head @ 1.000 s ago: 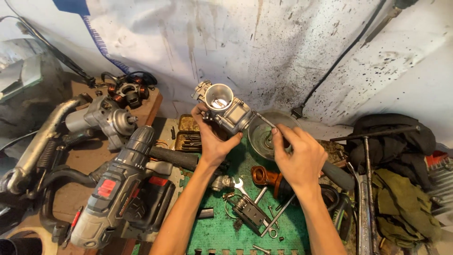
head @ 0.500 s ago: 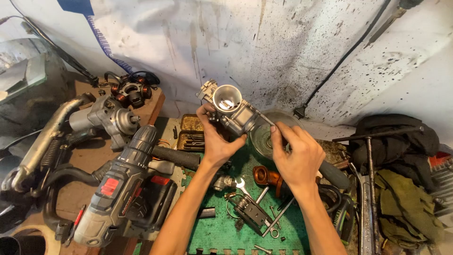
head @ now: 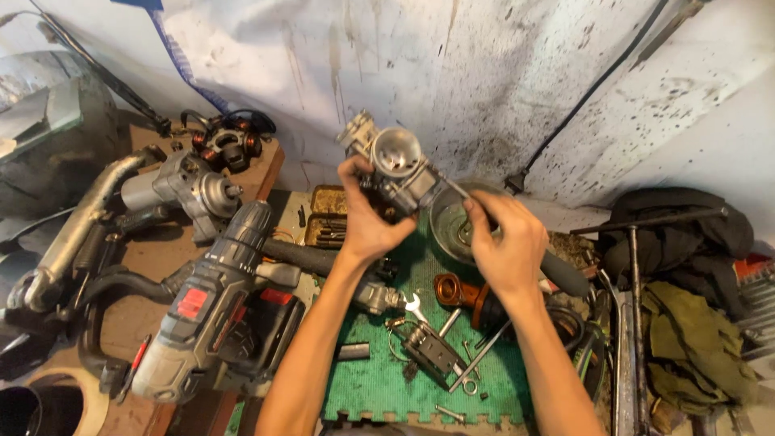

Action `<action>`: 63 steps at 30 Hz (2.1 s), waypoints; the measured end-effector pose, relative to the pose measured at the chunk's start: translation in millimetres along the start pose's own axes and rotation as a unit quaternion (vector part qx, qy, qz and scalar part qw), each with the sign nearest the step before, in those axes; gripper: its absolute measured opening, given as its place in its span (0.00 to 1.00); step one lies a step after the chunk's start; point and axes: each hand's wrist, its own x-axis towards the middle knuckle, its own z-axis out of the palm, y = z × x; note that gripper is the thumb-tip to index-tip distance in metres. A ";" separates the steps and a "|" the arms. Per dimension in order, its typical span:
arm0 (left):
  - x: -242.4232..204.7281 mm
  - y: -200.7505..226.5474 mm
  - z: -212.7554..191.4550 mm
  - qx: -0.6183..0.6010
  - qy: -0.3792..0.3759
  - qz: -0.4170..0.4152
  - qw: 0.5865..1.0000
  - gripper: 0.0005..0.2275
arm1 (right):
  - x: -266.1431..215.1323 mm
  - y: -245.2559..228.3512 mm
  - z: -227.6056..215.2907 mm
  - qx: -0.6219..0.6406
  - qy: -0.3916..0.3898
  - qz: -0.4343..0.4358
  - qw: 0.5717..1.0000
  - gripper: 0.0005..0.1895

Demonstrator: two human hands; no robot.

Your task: The person assembles a carburetor by hand, inserting small components and tightening them with a screwdriver. They then attach a metal cover to the carburetor body and secure it using a wrench. The person continues to adjust and tighten various parts of the assembly using the screwdriver and wrench.

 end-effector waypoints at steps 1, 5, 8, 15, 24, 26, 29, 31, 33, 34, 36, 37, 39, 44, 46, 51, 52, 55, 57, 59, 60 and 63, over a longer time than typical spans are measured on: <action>0.0 -2.9 -0.1 0.000 0.000 -0.003 1.000 0.37 | -0.6 1.8 3.0 0.000 -0.002 0.002 1.000 0.08; 1.5 -4.6 1.8 -0.010 0.018 -0.002 1.000 0.35 | -3.1 3.1 10.2 0.106 -0.036 0.025 0.993 0.09; -1.1 -0.4 3.5 -0.030 0.026 -0.004 0.999 0.35 | -3.5 -2.6 10.2 0.134 -0.039 0.039 0.989 0.11; -2.4 11.2 6.6 -0.036 0.022 -0.002 0.999 0.35 | -6.4 0.9 15.3 0.103 0.028 -0.014 0.994 0.07; -5.7 12.6 15.4 0.031 0.058 -0.008 0.998 0.36 | -6.2 10.3 20.3 0.066 -0.030 0.064 0.995 0.06; -3.9 18.3 16.7 0.015 0.056 -0.022 0.998 0.35 | 1.3 -3.0 14.3 0.077 -0.026 0.066 0.995 0.10; -2.1 29.7 19.0 0.022 0.052 -0.057 0.997 0.35 | -3.8 4.5 16.4 0.098 -0.022 0.082 0.992 0.13; 2.6 36.3 18.3 0.047 0.053 -0.072 0.995 0.36 | -6.9 13.5 22.6 0.113 -0.020 0.091 0.989 0.11; 5.1 40.7 20.7 0.167 0.070 -0.049 0.982 0.35 | -9.3 19.8 25.1 0.134 -0.005 0.053 0.990 0.08; 6.7 41.7 21.9 0.167 0.072 -0.049 0.982 0.35 | -8.1 16.8 24.0 0.134 -0.006 0.051 0.990 0.08; 9.9 44.2 23.6 0.154 0.062 -0.062 0.984 0.36 | -5.6 9.9 21.9 0.107 0.019 0.071 0.992 0.09; 8.8 42.5 24.0 0.154 0.064 -0.061 0.984 0.36 | -5.0 6.9 20.7 0.107 0.018 0.069 0.992 0.09; 8.4 38.8 25.2 0.159 0.063 -0.037 0.985 0.36 | -2.6 1.5 18.6 0.104 0.025 0.071 0.992 0.10; 6.1 28.4 18.4 0.005 0.039 -0.087 0.995 0.38 | -3.5 2.5 19.3 0.076 0.022 0.042 0.996 0.09; 1.9 24.2 19.0 -0.063 0.040 -0.091 0.993 0.38 | -2.8 -4.3 16.4 0.071 0.026 0.029 0.997 0.09; -11.0 -0.6 13.9 -0.080 0.066 -0.054 0.993 0.37 | -2.1 -13.4 13.4 0.006 0.025 -0.010 1.000 0.09; -12.4 0.7 15.2 -0.080 0.066 -0.053 0.993 0.37 | -2.5 -10.0 12.4 0.006 0.025 -0.010 1.000 0.09; -15.0 6.6 22.1 -0.052 0.074 -0.053 0.994 0.39 | -0.8 -5.8 6.3 0.008 0.006 -0.008 1.000 0.08; -21.5 14.3 32.3 -0.099 0.087 -0.112 0.985 0.36 | -0.2 -11.2 -4.1 -0.009 -0.012 0.007 1.000 0.05; -27.1 20.1 40.1 -0.022 0.096 -0.104 0.990 0.36 | 0.2 -11.6 -9.7 -0.017 -0.020 0.020 0.999 0.05; -30.5 22.3 47.7 0.049 0.103 -0.097 0.989 0.36 | -0.5 -10.0 -15.5 -0.030 -0.030 0.034 0.999 0.05; -26.2 35.6 60.8 0.110 0.088 -0.079 0.987 0.35 | 0.3 15.9 -21.6 -0.013 -0.051 0.038 0.998 0.07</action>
